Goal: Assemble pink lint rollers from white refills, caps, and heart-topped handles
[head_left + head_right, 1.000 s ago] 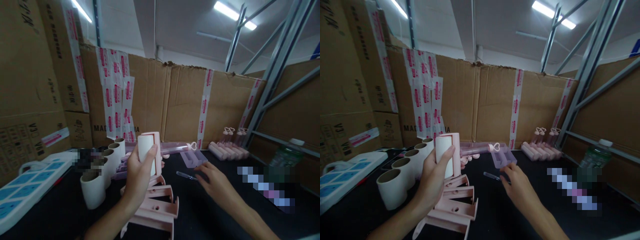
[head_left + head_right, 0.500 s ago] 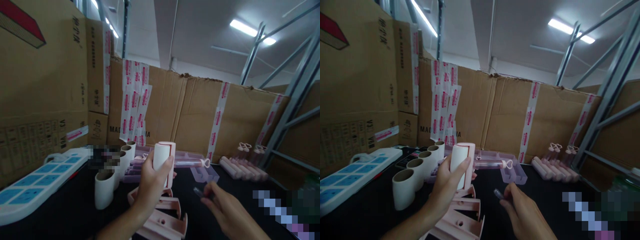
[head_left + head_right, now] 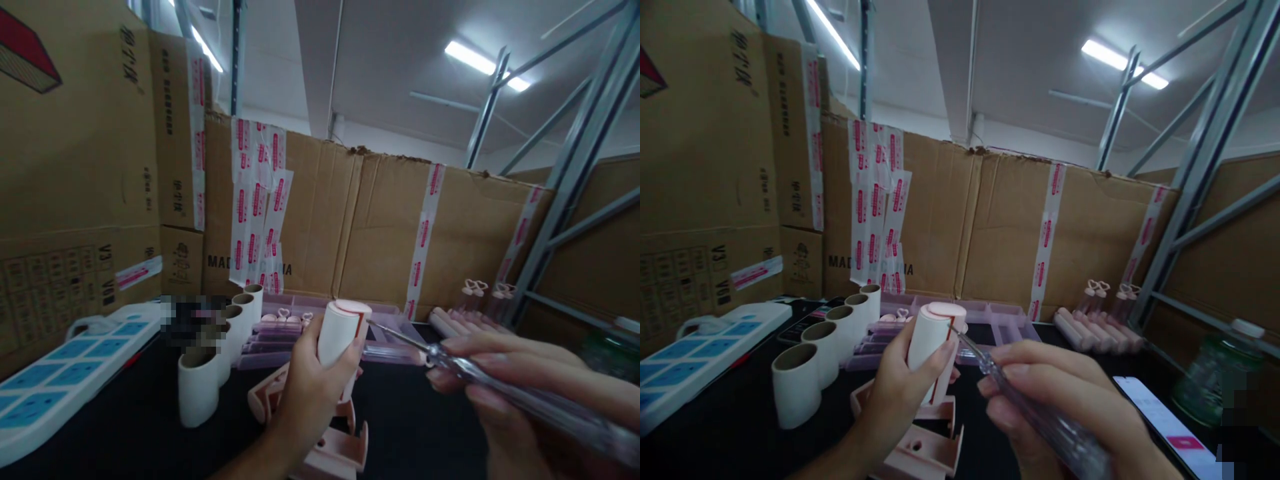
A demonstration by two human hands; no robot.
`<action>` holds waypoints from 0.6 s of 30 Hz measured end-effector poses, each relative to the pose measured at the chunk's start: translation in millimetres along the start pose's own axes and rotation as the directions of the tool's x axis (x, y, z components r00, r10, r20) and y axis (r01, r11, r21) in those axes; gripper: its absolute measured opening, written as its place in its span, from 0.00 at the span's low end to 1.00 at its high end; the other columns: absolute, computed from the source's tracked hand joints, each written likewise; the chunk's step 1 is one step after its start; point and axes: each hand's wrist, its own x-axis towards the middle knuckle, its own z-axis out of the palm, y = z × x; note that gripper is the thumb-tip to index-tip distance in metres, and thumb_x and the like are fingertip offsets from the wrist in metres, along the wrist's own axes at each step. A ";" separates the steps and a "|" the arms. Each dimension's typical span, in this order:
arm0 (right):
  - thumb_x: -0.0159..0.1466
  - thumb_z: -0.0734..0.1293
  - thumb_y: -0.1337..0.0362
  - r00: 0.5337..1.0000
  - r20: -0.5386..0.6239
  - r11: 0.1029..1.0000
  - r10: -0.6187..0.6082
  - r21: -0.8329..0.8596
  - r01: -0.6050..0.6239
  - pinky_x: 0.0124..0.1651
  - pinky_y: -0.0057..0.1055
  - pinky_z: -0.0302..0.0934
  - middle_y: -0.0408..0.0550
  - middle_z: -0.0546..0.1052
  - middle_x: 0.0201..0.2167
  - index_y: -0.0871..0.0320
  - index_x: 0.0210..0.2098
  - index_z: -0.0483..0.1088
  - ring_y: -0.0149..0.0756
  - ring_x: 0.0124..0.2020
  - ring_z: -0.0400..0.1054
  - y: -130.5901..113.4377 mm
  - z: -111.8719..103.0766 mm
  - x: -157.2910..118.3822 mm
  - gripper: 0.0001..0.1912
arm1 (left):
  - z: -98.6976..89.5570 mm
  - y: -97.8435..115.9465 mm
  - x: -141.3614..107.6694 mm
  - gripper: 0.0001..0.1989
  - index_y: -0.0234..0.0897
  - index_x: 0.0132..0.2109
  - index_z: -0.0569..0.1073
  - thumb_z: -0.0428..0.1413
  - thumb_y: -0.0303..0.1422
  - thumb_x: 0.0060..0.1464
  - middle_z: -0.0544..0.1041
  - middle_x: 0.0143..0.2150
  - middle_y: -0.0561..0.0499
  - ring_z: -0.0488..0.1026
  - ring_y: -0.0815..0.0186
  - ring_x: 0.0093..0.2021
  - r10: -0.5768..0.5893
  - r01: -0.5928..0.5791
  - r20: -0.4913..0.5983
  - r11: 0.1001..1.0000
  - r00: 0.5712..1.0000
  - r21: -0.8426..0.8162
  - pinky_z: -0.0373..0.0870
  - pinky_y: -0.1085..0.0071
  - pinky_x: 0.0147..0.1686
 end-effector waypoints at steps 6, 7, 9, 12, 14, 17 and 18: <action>0.63 0.71 0.81 0.996 0.032 0.996 -0.086 -0.034 0.087 0.45 0.21 0.73 0.46 0.78 0.42 0.65 0.47 0.71 0.33 0.44 0.76 -15.0 20.8 9.0 0.15 | 0.2 2.6 0.7 0.15 0.35 0.45 0.71 0.61 0.40 0.55 0.75 0.31 0.51 0.74 0.66 0.27 -0.021 0.021 0.000 1.000 1.000 0.001 0.72 0.73 0.26; 0.63 0.71 0.81 0.996 0.031 0.996 -0.084 -0.036 0.085 0.45 0.21 0.73 0.46 0.78 0.42 0.65 0.47 0.71 0.33 0.44 0.76 -14.0 21.1 7.8 0.15 | 0.2 2.5 0.6 0.14 0.35 0.44 0.71 0.61 0.39 0.56 0.75 0.31 0.52 0.73 0.66 0.27 -0.017 0.017 -0.001 1.000 1.000 0.002 0.72 0.73 0.26; 0.63 0.71 0.80 0.997 0.035 0.997 -0.073 -0.028 0.074 0.43 0.21 0.73 0.46 0.78 0.42 0.64 0.47 0.71 0.34 0.44 0.76 -12.2 21.1 5.4 0.15 | 0.4 2.2 0.1 0.14 0.36 0.44 0.71 0.61 0.39 0.56 0.75 0.31 0.52 0.73 0.66 0.27 -0.012 0.012 -0.002 1.000 1.000 -0.004 0.72 0.73 0.27; 0.62 0.72 0.79 0.998 0.035 0.998 -0.059 -0.022 0.060 0.39 0.21 0.74 0.47 0.79 0.41 0.64 0.47 0.71 0.34 0.43 0.77 -11.0 21.3 3.4 0.15 | 0.6 2.4 -0.3 0.13 0.35 0.44 0.71 0.61 0.38 0.56 0.75 0.32 0.52 0.73 0.66 0.28 -0.008 0.008 -0.003 1.000 1.000 -0.013 0.73 0.73 0.27; 0.61 0.73 0.79 0.998 0.022 0.998 -0.058 -0.031 0.059 0.36 0.19 0.74 0.47 0.79 0.42 0.64 0.46 0.71 0.34 0.42 0.77 -10.8 22.0 2.5 0.15 | 0.6 2.8 -0.1 0.13 0.35 0.44 0.71 0.61 0.38 0.56 0.74 0.32 0.53 0.72 0.67 0.28 -0.004 0.004 0.001 1.000 1.000 -0.009 0.72 0.73 0.28; 0.61 0.74 0.78 0.999 0.001 0.998 -0.047 -0.038 0.047 0.33 0.18 0.72 0.48 0.79 0.41 0.64 0.45 0.71 0.35 0.41 0.77 -10.8 24.4 0.2 0.15 | 0.3 3.0 -0.4 0.14 0.35 0.44 0.71 0.60 0.39 0.56 0.74 0.31 0.53 0.72 0.67 0.28 -0.007 0.007 0.015 1.000 1.000 0.001 0.71 0.73 0.28; 0.60 0.75 0.78 0.999 -0.016 0.999 -0.032 -0.039 0.031 0.33 0.18 0.72 0.48 0.79 0.40 0.64 0.45 0.71 0.35 0.40 0.78 -10.9 25.3 -0.7 0.15 | 0.2 3.1 -0.9 0.14 0.35 0.44 0.71 0.60 0.39 0.57 0.74 0.31 0.53 0.72 0.67 0.29 -0.001 0.001 0.017 1.000 1.000 0.008 0.71 0.73 0.28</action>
